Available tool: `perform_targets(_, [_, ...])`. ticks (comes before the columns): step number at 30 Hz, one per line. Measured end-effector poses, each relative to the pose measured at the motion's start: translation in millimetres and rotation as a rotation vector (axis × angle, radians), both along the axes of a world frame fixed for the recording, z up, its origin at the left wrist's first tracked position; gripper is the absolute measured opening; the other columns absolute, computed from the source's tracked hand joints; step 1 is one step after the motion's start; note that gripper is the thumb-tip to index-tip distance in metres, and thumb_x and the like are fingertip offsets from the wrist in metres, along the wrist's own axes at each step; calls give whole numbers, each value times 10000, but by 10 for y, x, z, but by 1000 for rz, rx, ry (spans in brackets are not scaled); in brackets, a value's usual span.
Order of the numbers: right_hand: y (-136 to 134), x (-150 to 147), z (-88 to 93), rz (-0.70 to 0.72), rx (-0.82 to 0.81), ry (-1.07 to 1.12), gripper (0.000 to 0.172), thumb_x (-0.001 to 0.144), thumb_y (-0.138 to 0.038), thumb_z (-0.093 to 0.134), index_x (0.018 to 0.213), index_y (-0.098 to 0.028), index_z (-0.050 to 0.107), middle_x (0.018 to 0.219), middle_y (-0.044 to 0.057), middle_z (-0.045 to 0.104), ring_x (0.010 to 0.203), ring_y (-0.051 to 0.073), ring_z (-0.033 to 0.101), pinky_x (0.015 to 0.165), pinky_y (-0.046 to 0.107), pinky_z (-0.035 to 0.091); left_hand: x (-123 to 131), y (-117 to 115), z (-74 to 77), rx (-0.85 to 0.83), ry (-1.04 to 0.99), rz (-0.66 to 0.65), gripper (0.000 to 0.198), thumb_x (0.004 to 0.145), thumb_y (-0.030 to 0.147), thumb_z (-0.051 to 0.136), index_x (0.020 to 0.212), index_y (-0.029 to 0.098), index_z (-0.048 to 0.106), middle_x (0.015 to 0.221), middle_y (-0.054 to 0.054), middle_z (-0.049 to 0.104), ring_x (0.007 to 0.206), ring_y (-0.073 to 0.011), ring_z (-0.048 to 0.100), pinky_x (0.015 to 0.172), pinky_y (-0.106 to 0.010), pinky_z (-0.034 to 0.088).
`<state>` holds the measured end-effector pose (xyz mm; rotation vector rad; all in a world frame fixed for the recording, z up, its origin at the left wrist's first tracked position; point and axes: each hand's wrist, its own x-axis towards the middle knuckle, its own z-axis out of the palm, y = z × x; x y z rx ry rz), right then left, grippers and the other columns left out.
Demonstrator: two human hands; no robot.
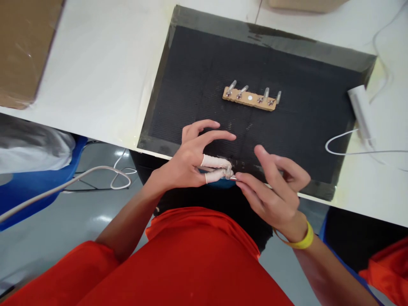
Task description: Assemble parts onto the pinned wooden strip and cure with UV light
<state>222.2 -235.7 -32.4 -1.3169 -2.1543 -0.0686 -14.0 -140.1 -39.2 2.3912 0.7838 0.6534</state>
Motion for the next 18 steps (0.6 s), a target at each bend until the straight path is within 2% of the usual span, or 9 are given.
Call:
perform_targets(4, [3, 4, 2, -151, 4, 70, 281, 844, -102, 812, 1101, -192, 742, 1697, 70, 437, 1294, 318, 541, 959, 451, 560, 0, 0, -13, 17, -32, -3, 124, 954, 377, 727, 924, 348, 843, 1436, -13, 641, 1437, -289, 442, 1205, -501, 357])
perform_targets(9, [-2, 41, 19, -57, 11, -4, 307, 832, -137, 841, 1118, -195, 747, 1711, 49, 411, 1272, 299, 562, 961, 436, 562, 0, 5, -23, 16, -33, 3, 131, 947, 400, 735, 917, 343, 850, 1426, -22, 649, 1432, -295, 447, 1198, -496, 366])
perform_targets(14, [105, 227, -37, -221, 77, 54, 315, 823, -70, 813, 1103, -203, 755, 1663, 107, 481, 1244, 336, 562, 852, 457, 565, 26, -5, -34, 57, -81, 27, 91, 935, 348, 762, 912, 329, 847, 1387, -38, 680, 1401, -303, 489, 1153, -514, 398])
perform_targets(18, [137, 385, -98, -246, 67, 2, 303, 822, -76, 814, 1097, -190, 759, 1650, 160, 490, 1245, 358, 563, 863, 485, 562, 66, -24, -46, 129, -59, 119, 93, 948, 303, 756, 898, 307, 834, 1319, -44, 723, 1343, -290, 550, 1107, -515, 416])
